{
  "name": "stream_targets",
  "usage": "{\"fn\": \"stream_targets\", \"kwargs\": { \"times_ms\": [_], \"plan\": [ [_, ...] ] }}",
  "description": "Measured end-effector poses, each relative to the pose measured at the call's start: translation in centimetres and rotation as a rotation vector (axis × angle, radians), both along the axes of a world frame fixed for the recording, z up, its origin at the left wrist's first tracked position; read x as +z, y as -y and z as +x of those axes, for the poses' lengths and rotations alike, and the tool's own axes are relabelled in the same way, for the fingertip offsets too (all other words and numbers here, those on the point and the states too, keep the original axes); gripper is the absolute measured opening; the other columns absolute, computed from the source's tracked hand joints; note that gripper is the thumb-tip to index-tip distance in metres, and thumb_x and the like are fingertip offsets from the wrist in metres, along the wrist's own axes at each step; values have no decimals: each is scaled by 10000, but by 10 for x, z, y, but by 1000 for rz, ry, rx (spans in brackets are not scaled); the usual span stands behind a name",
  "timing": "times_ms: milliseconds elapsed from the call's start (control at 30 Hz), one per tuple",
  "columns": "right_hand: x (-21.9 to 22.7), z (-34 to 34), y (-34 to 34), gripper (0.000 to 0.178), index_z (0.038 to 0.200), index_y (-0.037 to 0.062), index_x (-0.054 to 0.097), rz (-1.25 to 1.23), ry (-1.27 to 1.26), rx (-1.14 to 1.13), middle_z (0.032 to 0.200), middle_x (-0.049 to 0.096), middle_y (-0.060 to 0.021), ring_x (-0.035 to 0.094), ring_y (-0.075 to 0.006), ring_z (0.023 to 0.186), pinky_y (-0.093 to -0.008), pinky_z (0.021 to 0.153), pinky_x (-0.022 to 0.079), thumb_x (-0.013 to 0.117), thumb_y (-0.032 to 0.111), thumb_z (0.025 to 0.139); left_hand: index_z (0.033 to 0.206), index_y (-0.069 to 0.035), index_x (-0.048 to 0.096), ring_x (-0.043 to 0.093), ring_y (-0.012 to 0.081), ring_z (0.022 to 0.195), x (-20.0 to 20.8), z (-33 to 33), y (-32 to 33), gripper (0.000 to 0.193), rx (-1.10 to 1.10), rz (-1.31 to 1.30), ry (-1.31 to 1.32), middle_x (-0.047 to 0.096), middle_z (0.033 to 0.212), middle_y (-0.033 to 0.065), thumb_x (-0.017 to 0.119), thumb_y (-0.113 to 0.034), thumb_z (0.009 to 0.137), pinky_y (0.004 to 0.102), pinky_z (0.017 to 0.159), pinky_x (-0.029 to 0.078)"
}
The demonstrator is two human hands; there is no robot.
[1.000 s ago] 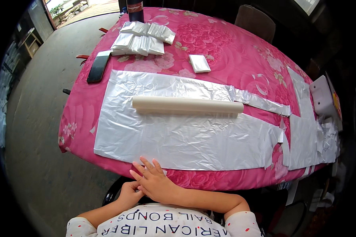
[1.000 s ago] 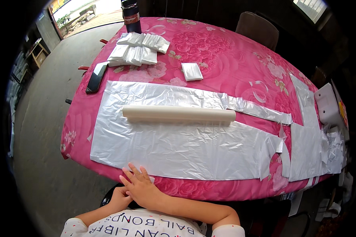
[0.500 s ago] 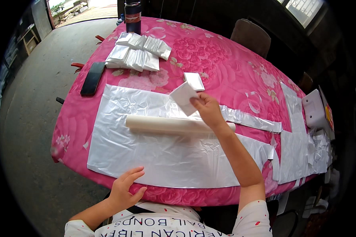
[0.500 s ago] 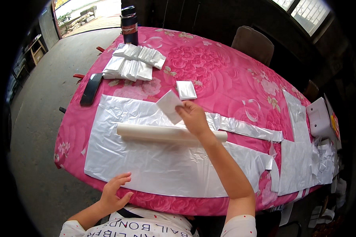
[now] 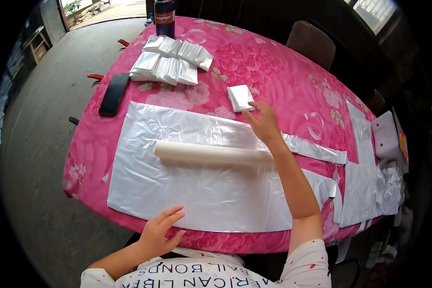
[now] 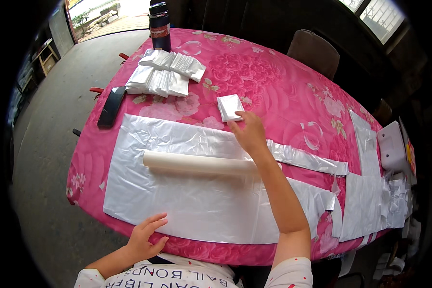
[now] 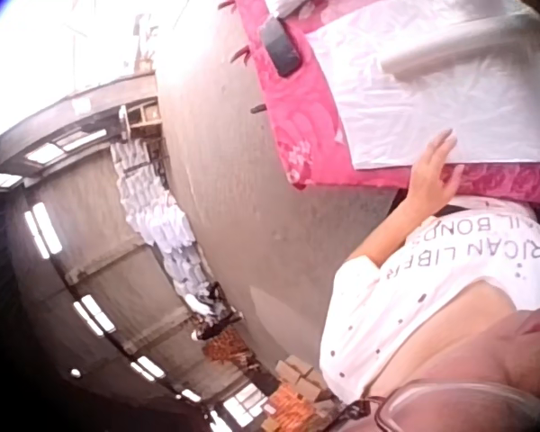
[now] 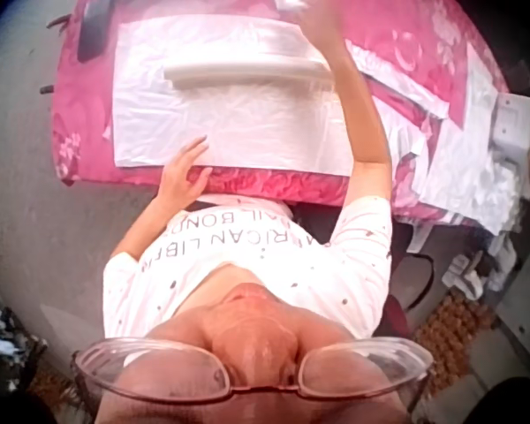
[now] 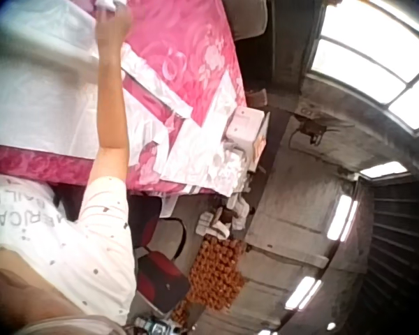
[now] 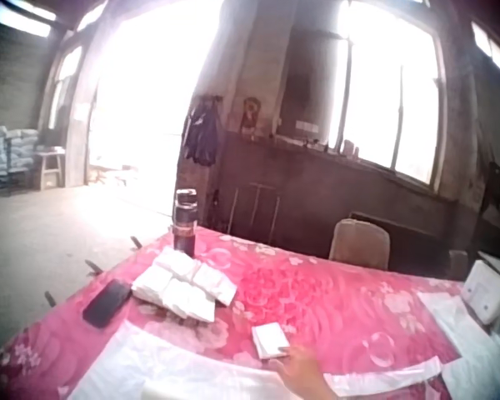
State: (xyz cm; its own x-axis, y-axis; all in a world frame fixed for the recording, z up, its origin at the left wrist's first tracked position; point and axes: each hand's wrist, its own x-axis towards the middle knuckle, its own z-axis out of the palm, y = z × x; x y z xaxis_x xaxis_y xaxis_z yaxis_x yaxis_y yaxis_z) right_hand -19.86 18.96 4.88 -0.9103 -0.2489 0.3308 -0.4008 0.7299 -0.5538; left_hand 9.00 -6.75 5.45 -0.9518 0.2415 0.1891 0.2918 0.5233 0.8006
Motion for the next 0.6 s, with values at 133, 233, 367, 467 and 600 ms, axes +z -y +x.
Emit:
{"fn": "stream_targets", "kwargs": {
  "times_ms": [133, 233, 367, 467, 600],
  "plan": [
    [4, 85, -37, 449, 1085, 38, 598, 135, 39, 286, 968, 591, -148, 531, -311, 948, -386, 842, 424, 701, 305, 739, 1089, -3, 547, 586, 309, 997, 1, -5, -8, 408, -65, -2, -16, 547, 1183, 164, 678, -75, 710, 350, 815, 497],
    [2, 136, -64, 498, 1095, 17, 586, 264, 71, 184, 948, 588, -141, 531, -300, 922, -377, 822, 431, 717, 312, 716, 1150, 13, 511, 508, 339, 1115, -3, -14, -19, 460, -232, -68, 33, 482, 1252, 201, 667, -141, 745, 376, 908, 441],
    [0, 215, -53, 572, 1200, -25, 497, 219, 235, 114, 1054, 565, -173, 526, -311, 971, -375, 842, 436, 671, 322, 779, 1322, 33, 316, 241, 431, 1290, -13, -31, -54, 725, -325, -352, -77, 225, 1386, 299, 649, -313, 778, 455, 1034, 272],
    [-3, 249, -54, 565, 1255, -33, 444, -28, 233, 230, 1132, 525, -190, 513, -323, 1023, -351, 894, 413, 605, 319, 842, 1389, 30, 178, 79, 476, 1330, -29, -37, -79, 894, -318, -345, -86, 65, 1417, 341, 629, -440, 776, 524, 1058, 169],
    [3, 257, -80, 555, 1296, -46, 394, -433, 660, 239, 1237, 466, -207, 443, -339, 1135, -360, 981, 347, 531, 302, 886, 1412, -24, 167, 29, 480, 1336, -35, -43, -106, 951, -316, -370, -92, 27, 1425, 338, 602, -551, 751, 573, 1046, 129]
  ]
}}
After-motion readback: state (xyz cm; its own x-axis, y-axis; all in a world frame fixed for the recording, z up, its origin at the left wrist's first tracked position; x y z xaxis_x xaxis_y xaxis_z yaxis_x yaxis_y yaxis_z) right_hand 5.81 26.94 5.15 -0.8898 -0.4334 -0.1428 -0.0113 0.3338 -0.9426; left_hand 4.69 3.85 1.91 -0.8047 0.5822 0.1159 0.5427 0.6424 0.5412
